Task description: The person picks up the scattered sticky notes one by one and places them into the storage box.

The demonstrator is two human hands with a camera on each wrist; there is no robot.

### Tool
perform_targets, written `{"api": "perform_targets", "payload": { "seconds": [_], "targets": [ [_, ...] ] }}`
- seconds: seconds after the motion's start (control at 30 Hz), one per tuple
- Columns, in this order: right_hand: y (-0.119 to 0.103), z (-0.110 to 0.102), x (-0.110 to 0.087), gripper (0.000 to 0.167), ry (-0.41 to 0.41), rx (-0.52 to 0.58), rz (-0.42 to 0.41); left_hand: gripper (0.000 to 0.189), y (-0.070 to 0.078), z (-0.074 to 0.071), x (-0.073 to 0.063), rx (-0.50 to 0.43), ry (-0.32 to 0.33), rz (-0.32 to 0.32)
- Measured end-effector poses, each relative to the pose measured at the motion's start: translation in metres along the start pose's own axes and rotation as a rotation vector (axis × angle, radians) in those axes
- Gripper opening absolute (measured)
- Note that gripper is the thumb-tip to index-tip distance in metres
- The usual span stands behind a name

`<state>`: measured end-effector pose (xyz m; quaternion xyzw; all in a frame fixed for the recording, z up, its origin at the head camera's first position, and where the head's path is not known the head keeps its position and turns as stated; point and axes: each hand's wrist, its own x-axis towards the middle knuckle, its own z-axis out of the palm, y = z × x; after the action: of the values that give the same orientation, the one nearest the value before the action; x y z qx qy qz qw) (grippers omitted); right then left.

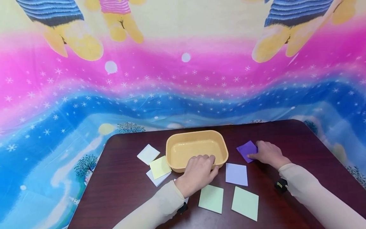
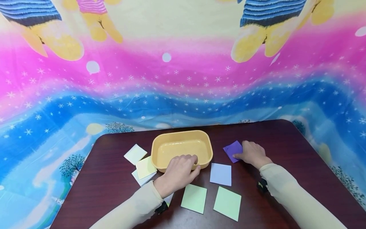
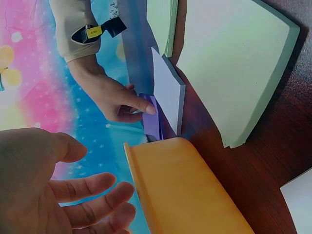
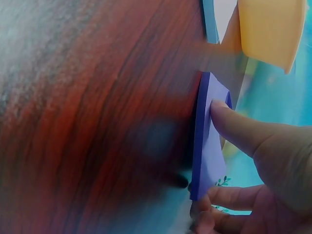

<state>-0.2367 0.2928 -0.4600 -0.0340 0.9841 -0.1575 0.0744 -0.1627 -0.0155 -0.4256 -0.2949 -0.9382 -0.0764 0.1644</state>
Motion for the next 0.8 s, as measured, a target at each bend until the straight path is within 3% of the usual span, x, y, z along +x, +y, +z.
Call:
{"api": "perform_targets", "payload": {
  "seconds": [0.17, 0.53, 0.8],
  "targets": [
    [-0.002, -0.001, 0.001, 0.047, -0.014, 0.005, 0.033, 0.025, 0.000, 0.000, -0.001, 0.010, 0.010, 0.000],
    [-0.006, -0.005, -0.001, 0.057, 0.042, -0.053, 0.003, 0.025, -0.001, 0.000, -0.001, 0.005, 0.016, -0.008],
    [-0.010, -0.012, -0.004, 0.028, 0.054, 0.019, -0.041, 0.025, -0.001, -0.001, 0.000, 0.011, 0.011, -0.009]
  ]
}}
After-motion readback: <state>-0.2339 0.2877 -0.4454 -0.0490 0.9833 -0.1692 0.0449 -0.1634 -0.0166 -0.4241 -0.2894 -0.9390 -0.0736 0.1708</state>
